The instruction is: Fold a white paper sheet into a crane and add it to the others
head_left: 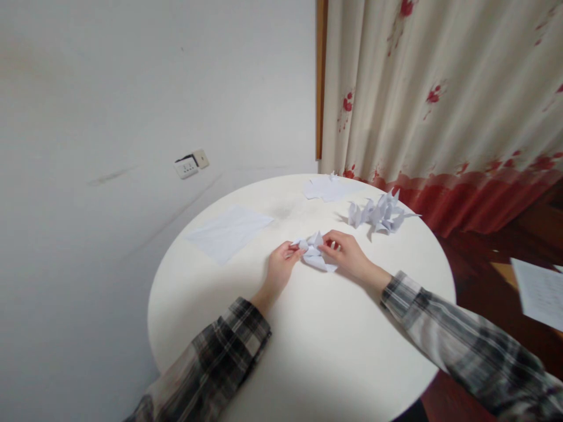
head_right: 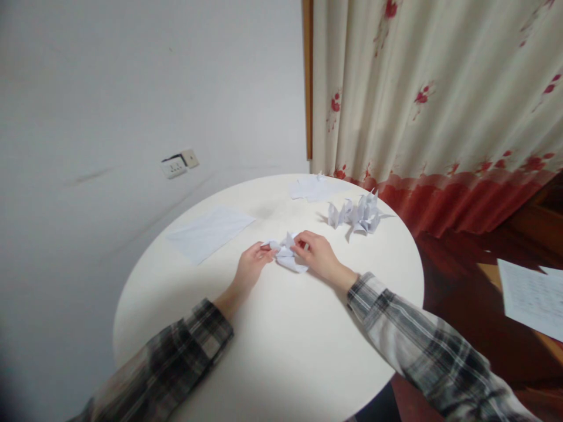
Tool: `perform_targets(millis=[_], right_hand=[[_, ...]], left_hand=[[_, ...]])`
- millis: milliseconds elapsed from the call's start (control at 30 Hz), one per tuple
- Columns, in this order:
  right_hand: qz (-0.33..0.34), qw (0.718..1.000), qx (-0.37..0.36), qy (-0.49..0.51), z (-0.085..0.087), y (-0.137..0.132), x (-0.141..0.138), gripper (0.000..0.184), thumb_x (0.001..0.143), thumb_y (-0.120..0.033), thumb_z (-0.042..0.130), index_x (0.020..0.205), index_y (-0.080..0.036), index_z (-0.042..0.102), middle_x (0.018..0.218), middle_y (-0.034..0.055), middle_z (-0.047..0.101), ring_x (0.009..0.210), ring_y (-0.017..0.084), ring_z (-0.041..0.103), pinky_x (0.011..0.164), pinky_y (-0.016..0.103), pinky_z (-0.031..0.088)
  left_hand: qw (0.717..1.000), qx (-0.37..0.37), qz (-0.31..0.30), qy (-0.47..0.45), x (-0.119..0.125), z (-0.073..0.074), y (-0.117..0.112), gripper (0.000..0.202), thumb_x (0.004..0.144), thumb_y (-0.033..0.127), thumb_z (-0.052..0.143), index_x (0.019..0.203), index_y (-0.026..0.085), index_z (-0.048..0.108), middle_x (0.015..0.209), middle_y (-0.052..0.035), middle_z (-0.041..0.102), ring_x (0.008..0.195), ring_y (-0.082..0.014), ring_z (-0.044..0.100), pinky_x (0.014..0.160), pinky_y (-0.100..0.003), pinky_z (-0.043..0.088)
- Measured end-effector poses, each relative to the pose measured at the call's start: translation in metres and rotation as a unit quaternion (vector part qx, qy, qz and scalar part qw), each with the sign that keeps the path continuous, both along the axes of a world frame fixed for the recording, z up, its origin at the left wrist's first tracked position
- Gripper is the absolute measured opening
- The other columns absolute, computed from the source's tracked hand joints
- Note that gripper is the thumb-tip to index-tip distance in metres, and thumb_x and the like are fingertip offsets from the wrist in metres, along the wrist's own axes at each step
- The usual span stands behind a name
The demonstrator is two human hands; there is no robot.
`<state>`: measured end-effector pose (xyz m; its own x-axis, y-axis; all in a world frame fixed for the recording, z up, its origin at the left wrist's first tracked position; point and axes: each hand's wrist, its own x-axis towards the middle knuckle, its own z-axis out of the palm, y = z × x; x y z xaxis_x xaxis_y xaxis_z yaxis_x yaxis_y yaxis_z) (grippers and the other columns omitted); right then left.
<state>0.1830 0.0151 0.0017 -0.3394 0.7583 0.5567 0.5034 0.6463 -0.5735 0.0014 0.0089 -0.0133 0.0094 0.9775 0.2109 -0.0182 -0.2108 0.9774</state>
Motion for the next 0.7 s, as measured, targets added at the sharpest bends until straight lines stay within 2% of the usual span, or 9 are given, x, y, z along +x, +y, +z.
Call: perform_targets(millis=[200,367,500,700], right_hand=[[-0.018,1.000,0.000,0.006,0.002,-0.002,0.000,0.013,0.080,-0.028,0.052,0.075,-0.017,0.055,0.070,0.0009,0.055,0.063,0.012,0.049,0.059,0.022,0.037],[-0.019,0.997,-0.027,0.068,0.000,0.001,-0.001,0.014,0.078,-0.029,0.055,0.071,-0.017,0.055,0.067,-0.0002,0.055,0.060,0.011,0.048,0.058,0.022,0.037],[0.006,0.984,-0.109,0.141,-0.005,0.007,0.000,0.018,0.072,-0.032,0.060,0.065,-0.016,0.056,0.062,-0.0015,0.053,0.057,0.010,0.046,0.055,0.022,0.036],[0.043,0.938,-0.243,0.245,-0.003,0.010,0.000,0.024,0.061,-0.034,0.068,0.057,-0.015,0.053,0.052,-0.0047,0.047,0.049,0.007,0.040,0.049,0.022,0.029]], left_hand=[[0.998,-0.014,-0.010,-0.059,0.001,-0.002,0.002,0.020,0.060,0.025,0.068,0.073,0.014,0.057,0.073,-0.0007,0.062,0.068,-0.0122,0.057,0.064,-0.022,0.042],[0.996,-0.045,-0.005,-0.079,0.002,0.004,-0.004,0.025,0.063,0.026,0.066,0.083,0.013,0.059,0.083,-0.0026,0.063,0.076,-0.0132,0.058,0.070,-0.024,0.044],[0.992,-0.077,-0.009,-0.101,0.002,0.006,-0.007,0.028,0.065,0.028,0.066,0.087,0.014,0.058,0.091,-0.0041,0.062,0.081,-0.0146,0.058,0.072,-0.026,0.046],[0.983,-0.086,-0.045,-0.153,0.002,0.007,-0.006,0.026,0.065,0.028,0.067,0.083,0.014,0.057,0.093,-0.0055,0.062,0.087,-0.0151,0.058,0.079,-0.027,0.044]])
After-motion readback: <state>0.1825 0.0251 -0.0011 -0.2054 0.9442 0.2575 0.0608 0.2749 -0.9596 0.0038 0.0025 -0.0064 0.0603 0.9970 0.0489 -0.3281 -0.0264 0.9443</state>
